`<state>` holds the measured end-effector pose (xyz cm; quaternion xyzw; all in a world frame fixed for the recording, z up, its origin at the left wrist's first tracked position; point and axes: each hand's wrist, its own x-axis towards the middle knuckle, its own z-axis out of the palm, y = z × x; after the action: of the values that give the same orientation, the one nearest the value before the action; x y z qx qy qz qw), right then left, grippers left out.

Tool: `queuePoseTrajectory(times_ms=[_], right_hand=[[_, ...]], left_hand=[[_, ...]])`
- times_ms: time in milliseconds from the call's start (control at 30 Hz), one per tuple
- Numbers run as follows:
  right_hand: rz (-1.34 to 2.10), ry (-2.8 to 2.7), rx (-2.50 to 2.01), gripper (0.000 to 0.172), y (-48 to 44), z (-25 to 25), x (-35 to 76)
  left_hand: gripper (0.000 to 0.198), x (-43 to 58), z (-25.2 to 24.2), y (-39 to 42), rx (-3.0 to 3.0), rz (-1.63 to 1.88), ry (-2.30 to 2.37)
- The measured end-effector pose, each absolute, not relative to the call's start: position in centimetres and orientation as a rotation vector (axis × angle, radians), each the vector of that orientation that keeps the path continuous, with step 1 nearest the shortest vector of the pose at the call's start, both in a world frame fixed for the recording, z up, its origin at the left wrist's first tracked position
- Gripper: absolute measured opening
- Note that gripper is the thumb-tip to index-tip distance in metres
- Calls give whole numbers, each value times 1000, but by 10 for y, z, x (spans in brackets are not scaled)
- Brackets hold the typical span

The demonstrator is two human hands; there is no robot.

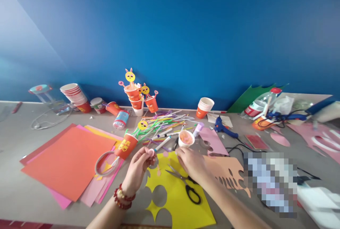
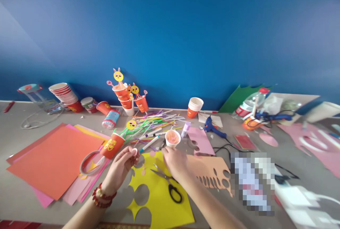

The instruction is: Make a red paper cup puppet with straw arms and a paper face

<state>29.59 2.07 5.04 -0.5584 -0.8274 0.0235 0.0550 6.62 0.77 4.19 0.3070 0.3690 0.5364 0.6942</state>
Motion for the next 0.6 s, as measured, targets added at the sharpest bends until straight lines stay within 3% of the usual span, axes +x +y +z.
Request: queuePoseTrajectory(times_ms=[267,600], right_hand=[[-43,-2496,-1714,21,25,21,289],[-237,-2184,-1497,28,40,90,330]], left_hand=[[26,65,43,5,698,1217,871],[26,70,40,4,707,1210,854]])
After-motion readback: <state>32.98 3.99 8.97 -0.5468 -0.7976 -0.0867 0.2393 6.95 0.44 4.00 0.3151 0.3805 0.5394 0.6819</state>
